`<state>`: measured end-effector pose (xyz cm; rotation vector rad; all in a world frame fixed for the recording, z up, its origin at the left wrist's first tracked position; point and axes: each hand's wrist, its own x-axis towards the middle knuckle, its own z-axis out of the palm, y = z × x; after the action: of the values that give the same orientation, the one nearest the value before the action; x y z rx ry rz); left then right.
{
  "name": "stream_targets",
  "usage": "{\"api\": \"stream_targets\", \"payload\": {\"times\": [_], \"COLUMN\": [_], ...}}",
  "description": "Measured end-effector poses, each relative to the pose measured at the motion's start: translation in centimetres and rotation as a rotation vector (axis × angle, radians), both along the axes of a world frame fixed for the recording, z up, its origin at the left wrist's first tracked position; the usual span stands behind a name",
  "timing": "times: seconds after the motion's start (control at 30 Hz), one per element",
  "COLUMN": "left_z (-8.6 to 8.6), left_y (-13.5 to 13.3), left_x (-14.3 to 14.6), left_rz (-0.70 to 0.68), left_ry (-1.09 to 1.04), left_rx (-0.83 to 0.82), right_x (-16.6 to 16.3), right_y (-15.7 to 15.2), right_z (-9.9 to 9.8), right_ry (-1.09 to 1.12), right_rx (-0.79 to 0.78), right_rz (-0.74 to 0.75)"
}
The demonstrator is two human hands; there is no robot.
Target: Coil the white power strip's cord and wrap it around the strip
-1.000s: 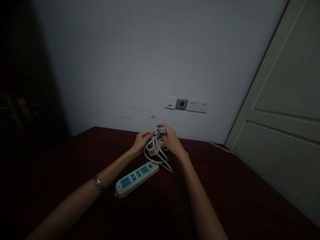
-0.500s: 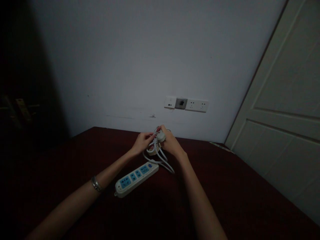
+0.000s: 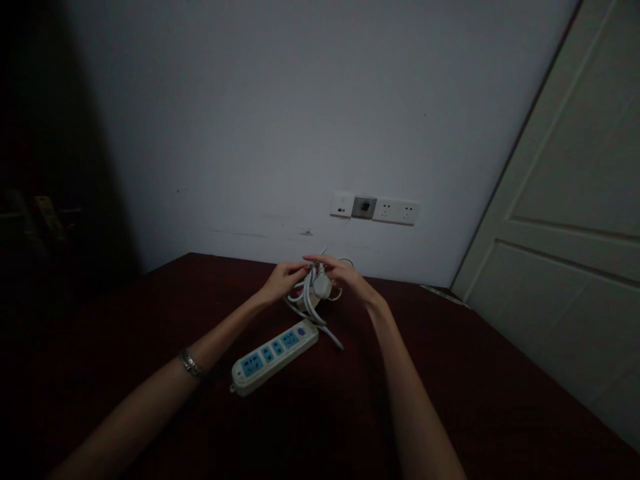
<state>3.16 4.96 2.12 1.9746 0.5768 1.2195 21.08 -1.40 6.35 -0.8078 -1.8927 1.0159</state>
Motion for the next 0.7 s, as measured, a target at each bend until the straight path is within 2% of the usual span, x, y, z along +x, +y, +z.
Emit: {"api": "stream_targets", "payload": {"times": [0.07,0.27,0.43,0.57,0.7], "left_z": [0.1,0.5,0.7,0.7,0.9], "left_y": [-0.1,-1.0,-1.4,-1.5,-1.8], "left_x": [0.1,0.4,0.5,0.6,0.5], "left_rz": [0.000,-0.090,-0.096,-0.071,-0.116], "left_ry": [-0.021,-0.043,-0.077,-0.117,-0.145], "left_rx": [-0.057,-0.231,-0.340,-0.385,-0.443], "right_x": [0.2,0.8,0.8,0.6,0.4], "right_y": [-0.2,-0.3,-0.1,0.3,0.7], "right_z": [0.0,0.0,-0.1,-0.6,-0.8], "right_ry": [0.033,-0.028,-0.012,0.035,0.103], "right_rx": [-0.069,0.028,-0.011,-0.036,-0.004], "right_rz": [0.057,0.038,0.109,0.068,-0.012]}}
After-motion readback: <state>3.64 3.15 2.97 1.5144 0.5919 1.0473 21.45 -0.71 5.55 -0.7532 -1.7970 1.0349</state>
